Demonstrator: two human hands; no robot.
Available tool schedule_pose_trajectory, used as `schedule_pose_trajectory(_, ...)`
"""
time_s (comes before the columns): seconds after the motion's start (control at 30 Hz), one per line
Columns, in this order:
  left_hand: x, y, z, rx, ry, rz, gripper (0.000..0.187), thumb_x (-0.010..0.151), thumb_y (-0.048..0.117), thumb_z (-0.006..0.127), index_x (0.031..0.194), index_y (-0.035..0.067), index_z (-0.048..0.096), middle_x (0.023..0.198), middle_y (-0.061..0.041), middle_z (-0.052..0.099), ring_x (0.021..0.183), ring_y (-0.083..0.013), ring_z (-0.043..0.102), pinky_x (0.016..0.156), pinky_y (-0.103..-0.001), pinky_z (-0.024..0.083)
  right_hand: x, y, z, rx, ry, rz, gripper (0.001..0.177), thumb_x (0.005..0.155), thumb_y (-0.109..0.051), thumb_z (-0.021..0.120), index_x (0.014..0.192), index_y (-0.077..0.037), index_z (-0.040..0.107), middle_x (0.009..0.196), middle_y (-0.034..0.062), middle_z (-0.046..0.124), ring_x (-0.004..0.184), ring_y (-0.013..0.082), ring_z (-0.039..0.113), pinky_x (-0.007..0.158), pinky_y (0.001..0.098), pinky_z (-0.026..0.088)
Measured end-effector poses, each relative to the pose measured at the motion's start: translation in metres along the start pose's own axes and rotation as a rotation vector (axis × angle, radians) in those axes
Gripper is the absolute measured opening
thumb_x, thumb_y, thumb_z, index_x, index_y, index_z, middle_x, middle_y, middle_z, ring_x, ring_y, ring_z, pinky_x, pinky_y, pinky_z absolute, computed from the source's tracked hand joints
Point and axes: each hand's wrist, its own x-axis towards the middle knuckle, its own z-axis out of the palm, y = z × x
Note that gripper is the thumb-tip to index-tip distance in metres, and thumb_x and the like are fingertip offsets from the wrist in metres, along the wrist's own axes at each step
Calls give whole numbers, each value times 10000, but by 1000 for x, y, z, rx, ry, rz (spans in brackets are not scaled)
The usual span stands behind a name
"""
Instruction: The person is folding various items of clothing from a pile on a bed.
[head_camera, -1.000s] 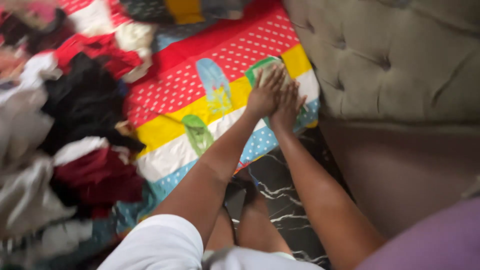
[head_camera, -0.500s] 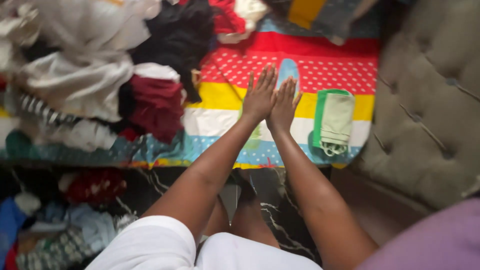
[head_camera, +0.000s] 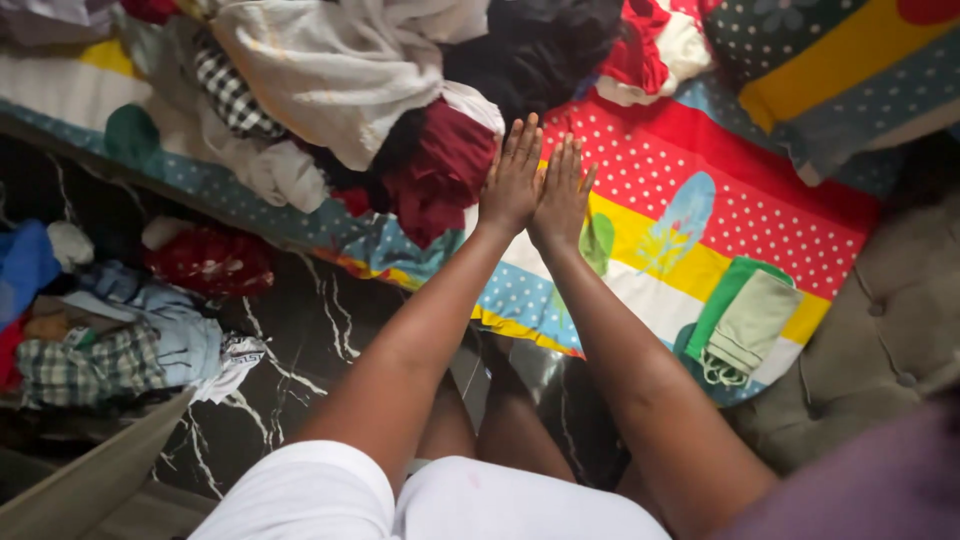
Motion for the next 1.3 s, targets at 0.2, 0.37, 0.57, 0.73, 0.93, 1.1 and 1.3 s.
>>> schedule_pose_trajectory(0.2,3,-22,7,-38,5,12,642,1069,242,442,1604,-61,256,1719,-179,102,1606,-330,100,1322,-425,138,17,-21,-5,-20,-57,-18,619,1106,-289,311,1648,-5,218,1733,187,115,1608,282,11,1274,536,-31)
schedule_pose_trajectory(0.37,-6,-18,12,-251,74,-16,548,1036,175,513,1547,5,413,1654,-164,320,1563,-332,292,1292,-418,263,31,4,35,-38,-51,-48,636,1081,-286,396,1635,-15,241,1720,177,154,1597,299,87,1271,512,41)
schedule_pose_trajectory(0.57,-19,10,-82,-349,402,-355,256,956,119,600,1206,74,625,1274,-130,600,1242,-348,574,1081,-480,428,39,-23,80,573,-38,-46,404,1041,-224,549,1416,-85,497,1410,181,489,1300,295,505,1110,387,420)
schedule_pose_trajectory(0.73,-25,-29,-53,-675,559,-546,239,1018,106,541,1247,38,520,1322,-165,491,1194,-324,586,1012,-443,545,47,-69,19,850,3,62,227,956,-187,714,1077,-28,607,1002,158,669,912,281,671,814,390,533)
schedule_pose_trajectory(0.93,-23,-22,-106,-255,388,-132,577,776,92,653,1335,-10,552,1376,-263,483,1243,-488,529,1006,-545,449,56,-83,-91,1049,142,88,213,974,-124,779,894,-25,609,766,29,664,686,108,625,610,281,506)
schedule_pose_trajectory(1.1,13,-20,-115,-331,650,-242,453,945,112,636,1351,-59,534,1351,-304,523,1244,-484,530,1046,-516,466,67,-107,-202,1500,60,9,121,1014,-114,680,966,-68,579,861,-19,659,695,46,616,554,233,506)
schedule_pose_trajectory(1.3,53,12,-233,-731,386,-156,220,957,110,566,1103,-4,684,1076,-212,728,1073,-380,697,934,-417,529,74,-99,-277,1626,194,-133,91,1086,-130,658,1067,-54,611,929,12,624,745,63,587,631,224,493)
